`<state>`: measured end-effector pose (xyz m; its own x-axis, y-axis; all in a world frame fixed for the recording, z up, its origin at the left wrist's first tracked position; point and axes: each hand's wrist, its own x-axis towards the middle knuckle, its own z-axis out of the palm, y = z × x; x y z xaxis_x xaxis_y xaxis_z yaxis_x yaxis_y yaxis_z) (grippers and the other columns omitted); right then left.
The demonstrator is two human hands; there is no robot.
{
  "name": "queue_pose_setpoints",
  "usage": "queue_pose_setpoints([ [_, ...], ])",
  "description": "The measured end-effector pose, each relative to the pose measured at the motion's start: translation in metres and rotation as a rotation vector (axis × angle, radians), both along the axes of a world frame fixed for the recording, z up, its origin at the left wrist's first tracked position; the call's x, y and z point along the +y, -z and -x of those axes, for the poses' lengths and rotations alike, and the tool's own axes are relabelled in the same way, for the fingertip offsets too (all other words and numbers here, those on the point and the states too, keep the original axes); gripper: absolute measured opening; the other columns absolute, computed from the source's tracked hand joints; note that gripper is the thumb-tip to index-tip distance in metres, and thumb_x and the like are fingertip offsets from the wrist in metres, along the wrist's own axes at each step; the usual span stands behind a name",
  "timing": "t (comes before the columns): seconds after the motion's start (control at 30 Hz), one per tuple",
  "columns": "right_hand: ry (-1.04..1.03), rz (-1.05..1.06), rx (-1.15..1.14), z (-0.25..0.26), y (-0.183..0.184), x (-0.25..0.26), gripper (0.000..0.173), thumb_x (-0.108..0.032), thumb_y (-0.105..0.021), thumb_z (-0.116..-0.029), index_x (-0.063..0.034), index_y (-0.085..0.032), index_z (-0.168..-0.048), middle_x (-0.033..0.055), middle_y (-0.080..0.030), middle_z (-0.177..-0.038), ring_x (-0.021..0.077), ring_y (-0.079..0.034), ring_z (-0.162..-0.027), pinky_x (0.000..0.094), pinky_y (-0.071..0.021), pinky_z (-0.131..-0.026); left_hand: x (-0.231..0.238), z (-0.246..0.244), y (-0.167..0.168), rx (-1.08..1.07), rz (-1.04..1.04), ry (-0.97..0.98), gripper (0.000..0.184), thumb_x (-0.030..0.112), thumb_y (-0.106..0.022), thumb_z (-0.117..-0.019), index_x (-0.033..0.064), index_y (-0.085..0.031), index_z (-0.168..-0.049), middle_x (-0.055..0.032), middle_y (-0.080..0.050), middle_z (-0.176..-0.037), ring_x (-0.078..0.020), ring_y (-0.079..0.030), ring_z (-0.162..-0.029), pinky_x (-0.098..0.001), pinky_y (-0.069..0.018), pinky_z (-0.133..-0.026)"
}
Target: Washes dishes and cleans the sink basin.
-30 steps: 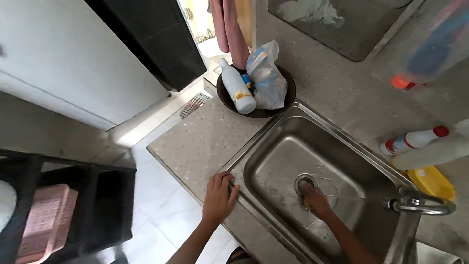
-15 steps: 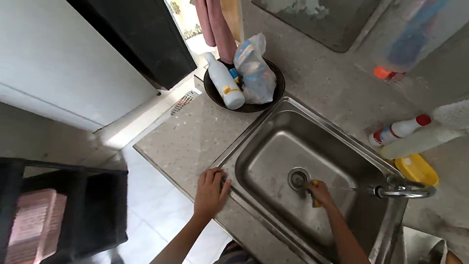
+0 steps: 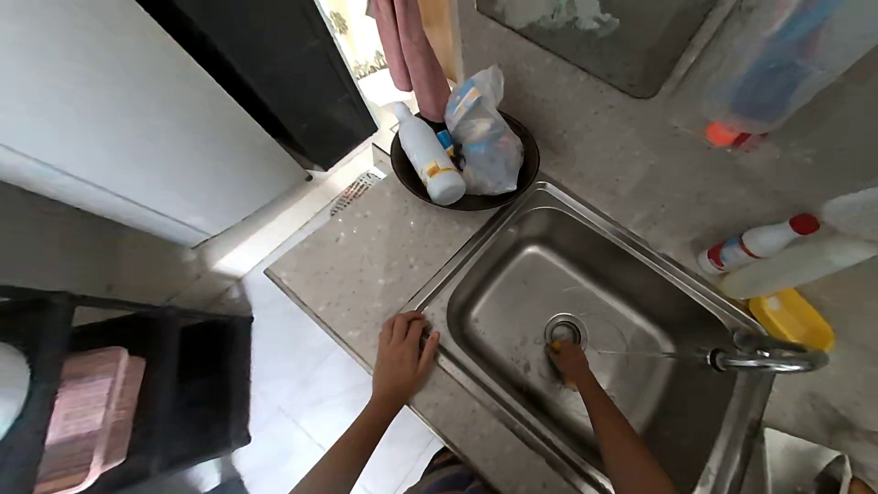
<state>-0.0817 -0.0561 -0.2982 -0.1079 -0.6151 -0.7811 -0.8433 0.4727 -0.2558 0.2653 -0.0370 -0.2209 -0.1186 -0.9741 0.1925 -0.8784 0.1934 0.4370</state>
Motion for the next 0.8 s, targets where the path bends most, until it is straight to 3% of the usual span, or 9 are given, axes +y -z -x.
queue_pose_setpoints([
  [0.27, -0.042, 0.026, 0.074, 0.0, -0.003, -0.001, 0.049, -0.036, -0.053, -0.1058, 0.0005, -0.059, -0.137, 0.0226, -0.057, -0.142, 0.0364, -0.053, -0.135, 0.0522, -0.042, -0.112, 0.0, 0.001, 0.002, -0.009, 0.014, -0.015, 0.057, 0.045, -0.037, -0.1035, 0.0001, -0.071, -0.106, -0.0203, -0.063, -0.128, -0.0443, -0.055, -0.124, -0.0582, -0.0441, -0.103],
  [0.5, -0.006, 0.057, 0.084, -0.004, -0.001, 0.005, 0.041, -0.031, -0.055, -0.1053, -0.0026, -0.063, -0.134, 0.0211, -0.06, -0.139, 0.0356, -0.056, -0.133, 0.0524, -0.044, -0.11, 0.0, 0.001, -0.002, -0.009, -0.004, -0.019, 0.056, 0.043, -0.037, -0.1032, -0.0011, -0.071, -0.106, -0.0212, -0.063, -0.128, -0.0455, -0.055, -0.125, -0.059, -0.0433, -0.104],
  [0.6, 0.047, 0.058, 0.076, -0.001, 0.002, 0.007, 0.043, -0.034, -0.056, -0.1044, -0.0001, -0.064, -0.13, 0.0229, -0.062, -0.135, 0.036, -0.058, -0.129, 0.0525, -0.0456, -0.108, -0.001, 0.001, 0.0, -0.017, -0.03, -0.017, 0.055, 0.043, -0.037, -0.1033, -0.0007, -0.07, -0.107, -0.0214, -0.062, -0.13, -0.0455, -0.053, -0.127, -0.0597, -0.0425, -0.104],
  [0.67, 0.027, 0.074, 0.083, -0.003, 0.002, 0.008, 0.044, -0.035, -0.057, -0.1039, -0.0018, -0.062, -0.133, 0.0218, -0.061, -0.137, 0.0357, -0.058, -0.129, 0.0531, -0.0461, -0.107, -0.001, 0.001, 0.0, -0.007, -0.032, -0.018, 0.054, 0.043, -0.038, -0.1033, -0.0003, -0.07, -0.107, -0.0209, -0.061, -0.13, -0.0448, -0.053, -0.128, -0.0595, -0.0418, -0.106],
  [0.73, -0.065, 0.126, 0.088, -0.009, 0.004, 0.015, 0.056, -0.032, -0.058, -0.1027, -0.0088, -0.046, -0.153, 0.0157, -0.048, -0.155, 0.0357, -0.055, -0.134, 0.0542, -0.0468, -0.107, -0.001, 0.001, 0.0, 0.001, -0.019, -0.019, 0.053, 0.043, -0.039, -0.103, 0.0, -0.07, -0.105, -0.0203, -0.062, -0.13, -0.0443, -0.054, -0.126, -0.059, -0.0427, -0.105],
  [0.8, -0.227, 0.122, 0.089, -0.017, 0.006, 0.024, 0.072, -0.031, -0.057, -0.1017, -0.0159, -0.024, -0.164, 0.0071, -0.024, -0.17, 0.0356, -0.056, -0.134, 0.0555, -0.0495, -0.103, -0.001, 0.001, 0.001, 0.004, -0.005, -0.019, 0.053, 0.043, -0.039, -0.1032, 0.0003, -0.07, -0.105, -0.0198, -0.063, -0.129, -0.0436, -0.055, -0.125, -0.058, -0.0434, -0.104],
])
